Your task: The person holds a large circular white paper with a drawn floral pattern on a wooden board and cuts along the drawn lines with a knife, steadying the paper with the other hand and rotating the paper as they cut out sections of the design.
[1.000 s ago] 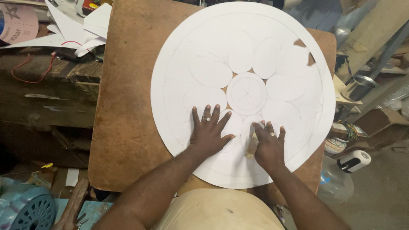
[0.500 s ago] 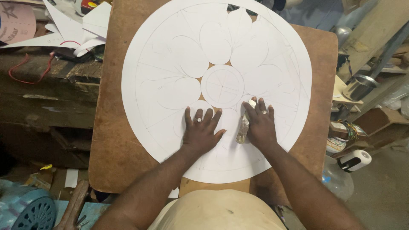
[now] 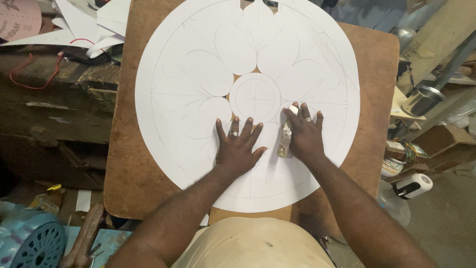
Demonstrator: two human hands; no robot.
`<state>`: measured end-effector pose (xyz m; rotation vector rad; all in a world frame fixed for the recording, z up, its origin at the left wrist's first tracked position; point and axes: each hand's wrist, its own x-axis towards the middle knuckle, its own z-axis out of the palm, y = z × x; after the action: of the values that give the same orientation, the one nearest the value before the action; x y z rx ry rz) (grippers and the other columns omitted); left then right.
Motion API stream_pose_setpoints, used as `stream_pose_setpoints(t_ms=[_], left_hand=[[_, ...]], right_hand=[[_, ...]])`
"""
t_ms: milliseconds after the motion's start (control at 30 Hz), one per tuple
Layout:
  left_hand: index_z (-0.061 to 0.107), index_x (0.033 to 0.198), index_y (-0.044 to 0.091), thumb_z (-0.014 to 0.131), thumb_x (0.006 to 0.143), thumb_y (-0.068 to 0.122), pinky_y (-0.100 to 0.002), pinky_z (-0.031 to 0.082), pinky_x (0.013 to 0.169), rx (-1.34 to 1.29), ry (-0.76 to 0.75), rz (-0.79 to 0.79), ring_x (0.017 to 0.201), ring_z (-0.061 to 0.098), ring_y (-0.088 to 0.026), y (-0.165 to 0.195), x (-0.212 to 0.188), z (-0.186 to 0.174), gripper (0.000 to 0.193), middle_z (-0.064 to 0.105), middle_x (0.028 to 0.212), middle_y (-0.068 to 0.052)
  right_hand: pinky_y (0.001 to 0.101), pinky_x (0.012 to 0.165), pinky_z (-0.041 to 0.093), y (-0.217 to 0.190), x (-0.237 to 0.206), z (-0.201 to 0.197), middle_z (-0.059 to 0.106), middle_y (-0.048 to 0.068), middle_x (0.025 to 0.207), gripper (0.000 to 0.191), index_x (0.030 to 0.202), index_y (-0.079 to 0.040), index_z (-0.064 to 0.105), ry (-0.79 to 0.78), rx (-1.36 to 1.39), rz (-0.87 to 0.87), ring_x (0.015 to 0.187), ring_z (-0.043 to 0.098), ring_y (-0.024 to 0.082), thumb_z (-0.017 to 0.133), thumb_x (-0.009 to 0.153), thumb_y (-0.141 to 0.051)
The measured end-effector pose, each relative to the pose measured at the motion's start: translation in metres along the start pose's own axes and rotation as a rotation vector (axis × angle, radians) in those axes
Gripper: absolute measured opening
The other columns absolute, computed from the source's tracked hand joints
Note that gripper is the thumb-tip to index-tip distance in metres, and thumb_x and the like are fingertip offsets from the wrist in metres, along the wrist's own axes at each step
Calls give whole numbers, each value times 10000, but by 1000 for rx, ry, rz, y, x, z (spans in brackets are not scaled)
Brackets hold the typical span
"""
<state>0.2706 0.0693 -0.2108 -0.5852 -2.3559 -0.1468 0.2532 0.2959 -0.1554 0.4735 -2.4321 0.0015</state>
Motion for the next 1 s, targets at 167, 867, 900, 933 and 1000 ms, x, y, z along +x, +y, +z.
stream_pose_setpoints(t_ms=[167, 867, 900, 933, 1000], left_hand=[[458, 1536, 211, 451, 985, 624, -846, 53, 1090, -28, 2, -4, 1442, 367, -420, 3, -5, 5, 689, 419, 1574, -141], [349, 1584, 266, 409, 983, 640, -827, 15, 1113, -95, -70, -57, 1543, 123, -405, 4, 2, 1, 711, 251, 1664, -130], [346, 1582, 271, 410, 980, 642, -827, 13, 1111, -96, -80, -61, 1546, 107, -403, 4, 3, 0, 710, 241, 1668, -126], [343, 1580, 277, 411, 976, 644, -827, 11, 1108, -98, -90, -65, 1549, 91, -400, 4, 4, -1, 710, 230, 1672, -123], [334, 1588, 290, 407, 982, 642, -826, 4, 1113, -98, -103, -70, 1556, 78, -396, 4, 5, -3, 705, 212, 1680, -116]], right_hand=[[728, 1139, 165, 0, -2, 0, 463, 214, 1568, 578, 1493, -113, 468, -11, 9, 2, 1490, 369, 412, 645, 951, -211], [686, 1128, 214, 4, -3, 8, 436, 238, 1585, 550, 1507, -111, 469, -10, -37, -2, 1482, 366, 445, 598, 1001, -284], [682, 1133, 213, 4, -3, 8, 435, 236, 1586, 546, 1506, -114, 474, -10, -33, 5, 1486, 364, 442, 596, 1002, -285], [679, 1138, 211, 4, -2, 8, 434, 234, 1588, 542, 1505, -118, 478, -10, -28, 11, 1490, 362, 439, 594, 1002, -286], [677, 1141, 208, 4, -1, 7, 434, 235, 1586, 537, 1499, -120, 486, -13, -25, 23, 1493, 358, 437, 594, 999, -284]])
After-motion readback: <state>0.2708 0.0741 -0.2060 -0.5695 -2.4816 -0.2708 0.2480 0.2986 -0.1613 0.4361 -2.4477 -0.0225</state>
